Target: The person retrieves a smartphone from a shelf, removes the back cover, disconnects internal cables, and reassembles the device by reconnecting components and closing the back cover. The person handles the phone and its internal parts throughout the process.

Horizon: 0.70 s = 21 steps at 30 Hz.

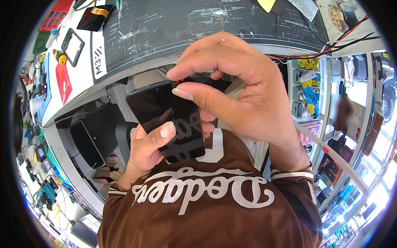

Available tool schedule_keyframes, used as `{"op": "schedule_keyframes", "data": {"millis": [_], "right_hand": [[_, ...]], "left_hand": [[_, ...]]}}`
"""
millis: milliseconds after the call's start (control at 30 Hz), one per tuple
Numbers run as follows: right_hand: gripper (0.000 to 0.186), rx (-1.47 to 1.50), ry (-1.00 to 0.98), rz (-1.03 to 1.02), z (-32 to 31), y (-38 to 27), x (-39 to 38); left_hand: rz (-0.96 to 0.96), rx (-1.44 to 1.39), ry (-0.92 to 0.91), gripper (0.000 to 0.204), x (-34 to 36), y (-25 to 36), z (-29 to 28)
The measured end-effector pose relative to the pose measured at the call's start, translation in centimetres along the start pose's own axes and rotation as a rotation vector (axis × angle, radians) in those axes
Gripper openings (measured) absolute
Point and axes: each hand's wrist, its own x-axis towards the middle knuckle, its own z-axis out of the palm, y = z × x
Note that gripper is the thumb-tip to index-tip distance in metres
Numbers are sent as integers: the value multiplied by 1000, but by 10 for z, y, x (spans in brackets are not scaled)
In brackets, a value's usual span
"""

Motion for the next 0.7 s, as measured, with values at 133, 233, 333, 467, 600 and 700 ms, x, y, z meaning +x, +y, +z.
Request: {"op": "schedule_keyframes", "data": {"millis": [133,233,333,467,600,700], "right_hand": [[25,-36,29,-34,1,0,-3],[45,-113,46,-92,-2,5,-5],[88,-152,105,-75,2,5,-9],[116,-119,18,-52,10,17,-34],[92,90,14,-28,29,28,-55],[71,365,54,132,43,31,-73]], "left_hand": [[-4,1,1,63,0,0,2],[-22,21,-34,72,1,2,1],[36,-264,-29,79,10,-7,-5],[144,-610,-326,87,46,4,-40],[143,-760,-448,85,60,19,-48],[167,-833,-472,83,63,22,-42]]}}
